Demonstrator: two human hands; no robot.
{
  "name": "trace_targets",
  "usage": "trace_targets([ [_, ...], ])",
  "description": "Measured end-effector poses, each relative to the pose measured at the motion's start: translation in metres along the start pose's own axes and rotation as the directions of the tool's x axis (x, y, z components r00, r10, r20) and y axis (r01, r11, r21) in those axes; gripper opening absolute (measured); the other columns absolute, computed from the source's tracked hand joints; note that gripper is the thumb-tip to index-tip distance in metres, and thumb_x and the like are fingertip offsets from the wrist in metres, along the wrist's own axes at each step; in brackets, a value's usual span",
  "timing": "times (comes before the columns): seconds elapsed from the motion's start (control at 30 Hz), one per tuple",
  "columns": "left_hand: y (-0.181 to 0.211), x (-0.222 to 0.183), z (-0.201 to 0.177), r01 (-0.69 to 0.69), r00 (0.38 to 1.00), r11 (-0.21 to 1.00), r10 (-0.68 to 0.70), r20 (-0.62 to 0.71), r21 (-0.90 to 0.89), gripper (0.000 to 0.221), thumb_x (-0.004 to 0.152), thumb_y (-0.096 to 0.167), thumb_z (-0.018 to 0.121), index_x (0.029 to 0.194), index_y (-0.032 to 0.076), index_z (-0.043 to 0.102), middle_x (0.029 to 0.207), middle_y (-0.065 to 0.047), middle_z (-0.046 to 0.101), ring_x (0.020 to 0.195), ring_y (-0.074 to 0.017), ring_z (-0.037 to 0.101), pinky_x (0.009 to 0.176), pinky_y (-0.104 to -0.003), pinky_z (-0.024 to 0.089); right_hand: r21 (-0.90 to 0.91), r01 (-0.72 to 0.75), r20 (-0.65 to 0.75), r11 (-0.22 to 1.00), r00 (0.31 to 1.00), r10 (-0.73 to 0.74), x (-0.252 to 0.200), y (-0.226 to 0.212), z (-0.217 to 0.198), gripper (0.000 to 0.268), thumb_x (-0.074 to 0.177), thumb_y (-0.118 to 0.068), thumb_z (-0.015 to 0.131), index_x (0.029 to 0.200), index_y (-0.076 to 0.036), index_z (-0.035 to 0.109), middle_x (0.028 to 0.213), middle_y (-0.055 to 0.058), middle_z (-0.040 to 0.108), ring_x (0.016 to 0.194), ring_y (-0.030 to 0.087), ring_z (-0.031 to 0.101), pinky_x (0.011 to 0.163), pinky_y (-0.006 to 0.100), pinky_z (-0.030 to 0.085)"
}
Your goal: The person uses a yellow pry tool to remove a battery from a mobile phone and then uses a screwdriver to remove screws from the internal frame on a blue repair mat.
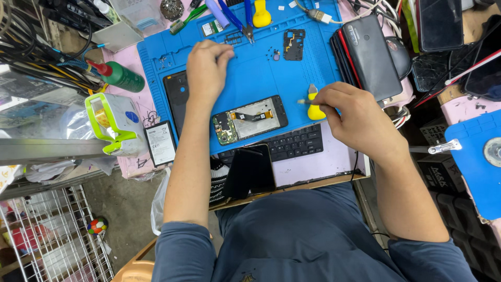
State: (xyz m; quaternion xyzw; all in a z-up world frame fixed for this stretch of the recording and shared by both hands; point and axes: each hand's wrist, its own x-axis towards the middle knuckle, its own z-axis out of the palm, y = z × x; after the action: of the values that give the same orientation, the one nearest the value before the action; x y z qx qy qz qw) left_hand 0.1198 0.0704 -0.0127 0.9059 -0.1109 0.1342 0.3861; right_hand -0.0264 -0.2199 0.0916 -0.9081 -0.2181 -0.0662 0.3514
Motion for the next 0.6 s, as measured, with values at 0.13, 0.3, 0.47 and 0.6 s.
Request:
trace_targets([
  [0.13,0.012,-0.016,-0.019,0.155,0.987,0.969,-0.16,-0.012,-0.194,0.011,0.092,0.015,0.077,0.102,0.013,0.08,0.095,-0.006,0.074,0.088,-0.0214,0.067,0.081,-0.034,0.052,0.036,-0.017,0.034,0.999,0.999,0.015,0.011,0.001,-0.002,0.009,0.092,0.003,0.067,0.1,0.002,0.071,0.098,0.015,0.07,0.086,0.033,0.071,0.074,0.038,0.057],
  [0.3,0.058,-0.071,-0.011,-0.188,0.948,0.969,0.222,0.229,-0.163,0.028,0.091,-0.002,0.069,0.111,0.014,0.079,0.106,-0.006,0.069,0.1,-0.0265,0.06,0.088,-0.037,0.052,0.038,-0.049,0.175,0.998,0.984,0.042,0.025,-0.004,0.002,0.011,0.087,0.0,0.067,0.098,0.003,0.071,0.092,0.016,0.07,0.081,0.03,0.072,0.071,0.037,0.058],
  [0.47,0.081,-0.094,-0.003,-0.223,0.922,0.947,0.282,0.266,-0.231,0.04,0.081,-0.009,0.066,0.113,0.013,0.078,0.112,-0.003,0.066,0.102,-0.025,0.058,0.088,-0.037,0.052,-0.036,-0.01,0.211,0.999,0.977,0.017,0.034,-0.009,0.008,0.011,0.087,-0.001,0.067,0.096,0.002,0.073,0.092,0.016,0.071,0.079,0.032,0.07,0.07,0.04,0.056],
  [0.6,0.079,-0.098,0.002,-0.202,0.924,0.953,0.261,0.281,-0.224,0.042,0.081,-0.011,0.064,0.111,0.015,0.079,0.109,-0.002,0.064,0.102,-0.0244,0.058,0.084,-0.037,0.052,-0.071,0.022,0.234,0.997,0.972,-0.005,0.039,-0.012,0.01,0.011,0.085,-0.002,0.068,0.094,0.002,0.073,0.091,0.017,0.071,0.079,0.034,0.069,0.07,0.041,0.056],
])
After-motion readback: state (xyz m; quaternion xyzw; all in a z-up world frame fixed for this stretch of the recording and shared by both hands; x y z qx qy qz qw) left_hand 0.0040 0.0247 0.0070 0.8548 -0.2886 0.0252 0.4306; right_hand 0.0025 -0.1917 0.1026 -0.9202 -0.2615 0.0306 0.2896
